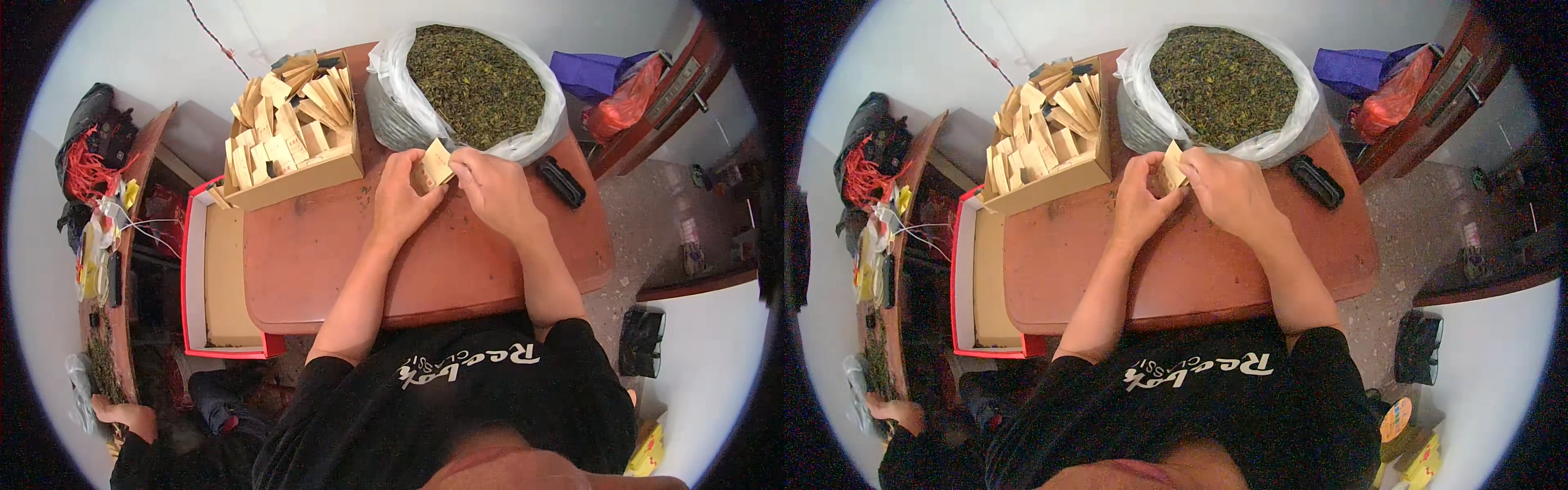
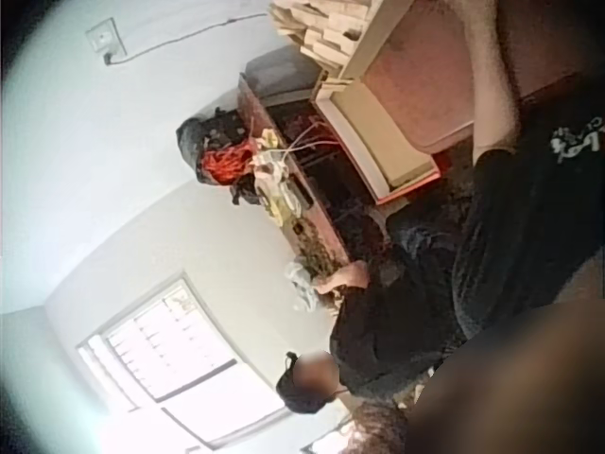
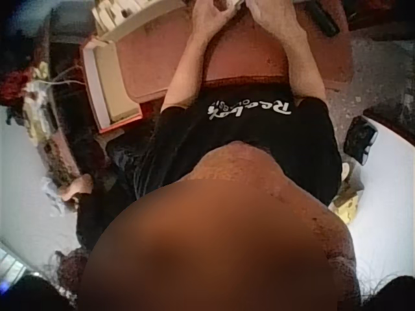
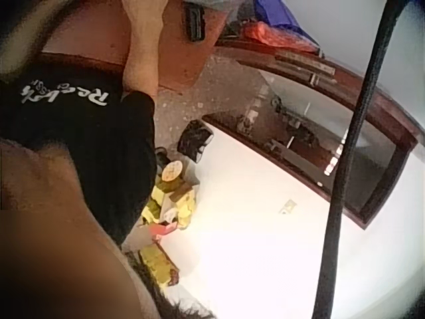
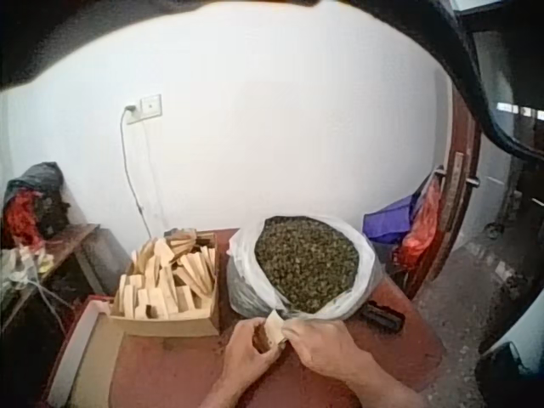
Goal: Scoop dried herbs into small paper sachets using a spoon.
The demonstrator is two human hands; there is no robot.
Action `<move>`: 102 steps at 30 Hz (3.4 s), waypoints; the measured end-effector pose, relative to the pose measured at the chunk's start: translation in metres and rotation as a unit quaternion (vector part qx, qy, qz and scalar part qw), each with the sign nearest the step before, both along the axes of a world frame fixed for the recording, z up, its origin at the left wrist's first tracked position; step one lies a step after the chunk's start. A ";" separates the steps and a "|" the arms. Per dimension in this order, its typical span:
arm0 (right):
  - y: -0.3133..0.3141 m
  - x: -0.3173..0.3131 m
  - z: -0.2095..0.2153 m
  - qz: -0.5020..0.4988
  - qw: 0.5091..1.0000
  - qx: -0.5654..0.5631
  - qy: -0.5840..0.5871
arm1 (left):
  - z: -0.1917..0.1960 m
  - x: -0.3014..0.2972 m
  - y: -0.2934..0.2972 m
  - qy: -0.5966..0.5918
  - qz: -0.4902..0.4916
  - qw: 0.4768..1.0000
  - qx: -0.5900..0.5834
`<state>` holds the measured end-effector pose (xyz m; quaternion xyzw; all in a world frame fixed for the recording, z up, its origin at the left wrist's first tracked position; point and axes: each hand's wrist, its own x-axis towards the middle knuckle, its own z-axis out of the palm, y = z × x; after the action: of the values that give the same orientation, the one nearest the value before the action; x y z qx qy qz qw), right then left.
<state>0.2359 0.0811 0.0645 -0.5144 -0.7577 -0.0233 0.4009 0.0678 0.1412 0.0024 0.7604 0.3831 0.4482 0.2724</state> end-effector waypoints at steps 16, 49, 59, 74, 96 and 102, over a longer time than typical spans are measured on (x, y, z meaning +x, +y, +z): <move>0.001 0.031 0.040 -0.037 0.971 -0.055 0.229 | 0.005 0.002 -0.001 -0.056 0.001 0.997 -0.044; 0.037 0.086 0.001 -0.001 0.809 -0.133 0.573 | -0.002 0.021 0.009 -0.035 0.002 0.999 -0.031; 0.027 0.068 0.007 0.009 0.829 -0.190 0.527 | 0.006 0.023 0.002 -0.058 -0.002 0.997 -0.057; 0.012 0.031 0.018 -0.024 0.948 -0.170 0.267 | 0.005 0.025 -0.004 -0.008 0.016 0.999 0.040; -0.003 0.029 0.028 0.001 0.989 -0.002 0.147 | 0.006 0.020 -0.004 -0.029 0.006 1.000 -0.010; 0.008 0.056 0.043 -0.114 0.953 -0.063 0.274 | 0.002 0.019 -0.001 -0.071 -0.002 0.996 -0.044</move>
<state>0.2923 0.0893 0.1074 -0.6080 -0.5552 0.1203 0.5545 0.0864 0.1407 0.0044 0.7142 0.3809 0.4835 0.3333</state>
